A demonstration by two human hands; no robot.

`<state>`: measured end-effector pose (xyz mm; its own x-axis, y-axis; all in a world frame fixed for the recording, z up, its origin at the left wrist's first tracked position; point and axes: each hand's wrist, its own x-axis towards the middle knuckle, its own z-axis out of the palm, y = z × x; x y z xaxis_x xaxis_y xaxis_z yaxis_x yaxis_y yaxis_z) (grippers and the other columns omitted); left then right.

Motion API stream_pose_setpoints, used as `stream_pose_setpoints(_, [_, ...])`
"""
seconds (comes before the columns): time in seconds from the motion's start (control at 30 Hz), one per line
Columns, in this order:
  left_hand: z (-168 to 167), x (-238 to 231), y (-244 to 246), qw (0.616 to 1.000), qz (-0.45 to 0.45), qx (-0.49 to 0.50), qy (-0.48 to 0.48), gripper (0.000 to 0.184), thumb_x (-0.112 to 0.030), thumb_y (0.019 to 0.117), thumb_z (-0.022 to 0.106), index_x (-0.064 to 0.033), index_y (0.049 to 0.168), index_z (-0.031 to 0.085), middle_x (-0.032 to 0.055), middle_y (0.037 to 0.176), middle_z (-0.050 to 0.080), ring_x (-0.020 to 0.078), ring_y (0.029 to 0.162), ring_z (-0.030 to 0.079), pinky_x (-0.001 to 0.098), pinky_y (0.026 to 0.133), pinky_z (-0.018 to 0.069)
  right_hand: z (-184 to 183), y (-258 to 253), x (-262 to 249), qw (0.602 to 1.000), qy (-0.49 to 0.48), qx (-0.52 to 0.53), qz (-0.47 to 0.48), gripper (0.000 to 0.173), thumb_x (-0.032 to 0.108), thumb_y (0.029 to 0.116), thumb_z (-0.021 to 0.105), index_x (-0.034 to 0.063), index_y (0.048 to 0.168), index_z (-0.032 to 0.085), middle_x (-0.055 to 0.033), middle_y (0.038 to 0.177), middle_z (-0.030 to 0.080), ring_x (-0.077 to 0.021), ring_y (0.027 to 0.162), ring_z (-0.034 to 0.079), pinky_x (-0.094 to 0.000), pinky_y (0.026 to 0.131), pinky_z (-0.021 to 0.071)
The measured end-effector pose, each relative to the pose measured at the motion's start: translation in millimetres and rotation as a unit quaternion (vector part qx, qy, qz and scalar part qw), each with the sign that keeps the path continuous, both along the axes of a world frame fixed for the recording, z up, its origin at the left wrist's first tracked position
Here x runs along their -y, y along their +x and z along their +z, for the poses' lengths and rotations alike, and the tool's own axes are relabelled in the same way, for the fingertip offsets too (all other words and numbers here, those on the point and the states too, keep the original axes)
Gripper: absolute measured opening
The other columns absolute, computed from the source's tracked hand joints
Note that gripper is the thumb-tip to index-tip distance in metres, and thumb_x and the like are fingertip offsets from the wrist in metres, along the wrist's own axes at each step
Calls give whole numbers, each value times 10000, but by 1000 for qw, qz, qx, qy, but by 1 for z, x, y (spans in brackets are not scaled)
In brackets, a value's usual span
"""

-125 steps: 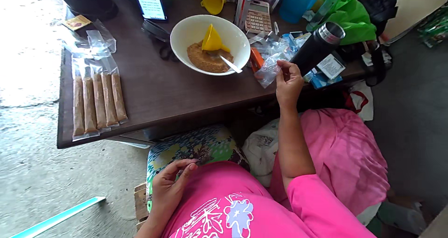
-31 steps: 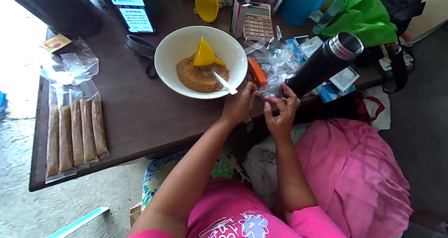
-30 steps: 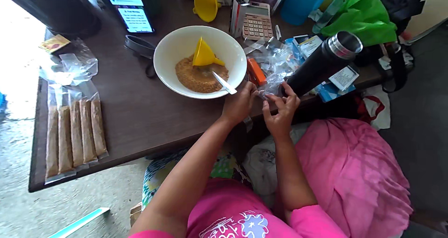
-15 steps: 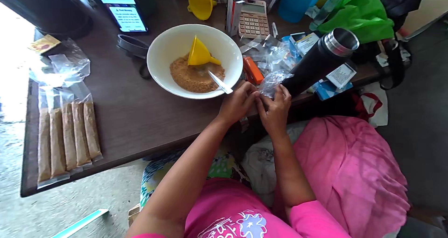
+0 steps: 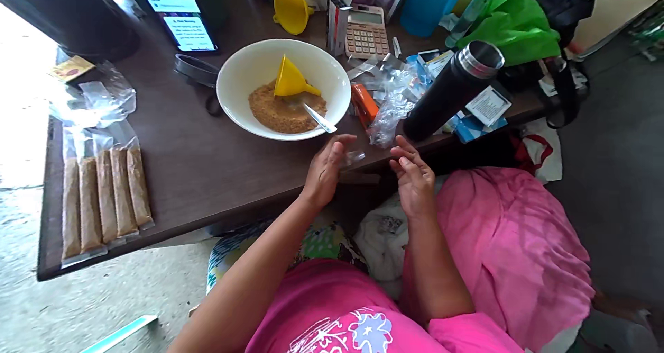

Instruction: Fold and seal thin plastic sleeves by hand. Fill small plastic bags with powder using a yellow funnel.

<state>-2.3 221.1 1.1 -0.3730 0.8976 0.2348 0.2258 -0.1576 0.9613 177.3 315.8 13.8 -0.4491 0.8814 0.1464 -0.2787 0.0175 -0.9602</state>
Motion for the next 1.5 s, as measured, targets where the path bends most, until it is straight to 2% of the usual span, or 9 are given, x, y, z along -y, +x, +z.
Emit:
stream_pose_setpoints(0.13, [-1, 49, 11, 993, 5, 113, 27, 679, -632, 1056, 242, -118, 1337, 584, -81, 875, 562, -34, 570, 414, 114, 502, 346, 9, 8, 23, 992, -81, -48, 88, 273, 195, 1012, 516, 137, 1103, 767, 11, 1393, 631, -101, 1213, 609, -273, 945, 536])
stream_pose_setpoints(0.27, [4, 97, 20, 982, 65, 168, 58, 345, -253, 1023, 372, -183, 1246, 625, -123, 827, 557, -50, 577, 423, 100, 511, 345, 8, 0, 51, 986, -71, -60, 142, 50, 193, 867, 802, 193, 900, 765, 45, 1234, 698, -61, 1052, 665, -249, 873, 571])
stream_pose_setpoints(0.37, [8, 129, 28, 977, 99, 165, 93, 319, -121, 959, 454, -222, 1200, 637, -150, 807, 561, -64, 596, 443, 100, 534, 368, 8, -11, 74, 982, -46, -53, 174, 79, 176, 860, 810, 203, 861, 736, 75, 1057, 699, -44, 973, 658, -247, 869, 573])
stream_pose_setpoints(0.67, [7, 181, 44, 965, 195, 68, 159, 252, -106, 1027, 569, -155, 1273, 582, -114, 983, 633, -29, 799, 593, 144, 704, 513, 22, -30, 140, 965, 95, 12, 244, 177, 82, 1021, 576, 31, 986, 742, -2, 1094, 689, -40, 999, 653, -226, 908, 561])
stream_pose_setpoints(0.8, [5, 192, 46, 964, 204, 38, 166, 250, -111, 1024, 588, -90, 1272, 567, -72, 981, 640, -11, 803, 609, 158, 714, 535, 21, -34, 154, 949, 179, 85, 246, 425, 331, 953, 709, 13, 1235, 703, -58, 1211, 656, -45, 1011, 621, -217, 869, 535])
stream_pose_setpoints(0.93, [0, 199, 47, 964, 195, 39, 178, 252, -85, 1005, 621, -15, 1242, 572, -34, 998, 656, 18, 817, 644, 187, 719, 571, 23, -42, 165, 942, 240, 66, 224, 142, 84, 941, 704, -9, 1018, 778, -65, 998, 733, -53, 938, 677, -209, 865, 569])
stream_pose_setpoints(1.1, [-7, 208, 44, 968, 179, 45, 172, 222, -90, 987, 658, -11, 1190, 617, -26, 997, 679, 26, 842, 658, 208, 766, 581, 25, -47, 169, 939, 270, 49, 208, 129, 105, 885, 778, -17, 869, 741, -36, 857, 684, -15, 800, 655, -160, 746, 574])
stream_pose_setpoints(1.33, [-11, 212, 42, 969, 160, 82, 167, 232, -36, 977, 641, 8, 1200, 599, -19, 1034, 703, 46, 893, 683, 233, 802, 593, 19, -53, 171, 890, 390, 100, 215, 233, 119, 1024, 599, -72, 1003, 730, -110, 875, 695, -53, 795, 659, -161, 760, 554])
stream_pose_setpoints(1.5, [-13, 214, 38, 970, 163, 86, 161, 279, -29, 961, 656, 25, 1227, 593, -25, 994, 712, 45, 860, 688, 232, 782, 595, 24, -52, 164, 875, 393, 112, 259, 190, 79, 1004, 620, -56, 1059, 741, -117, 920, 714, -67, 814, 692, -177, 783, 582])
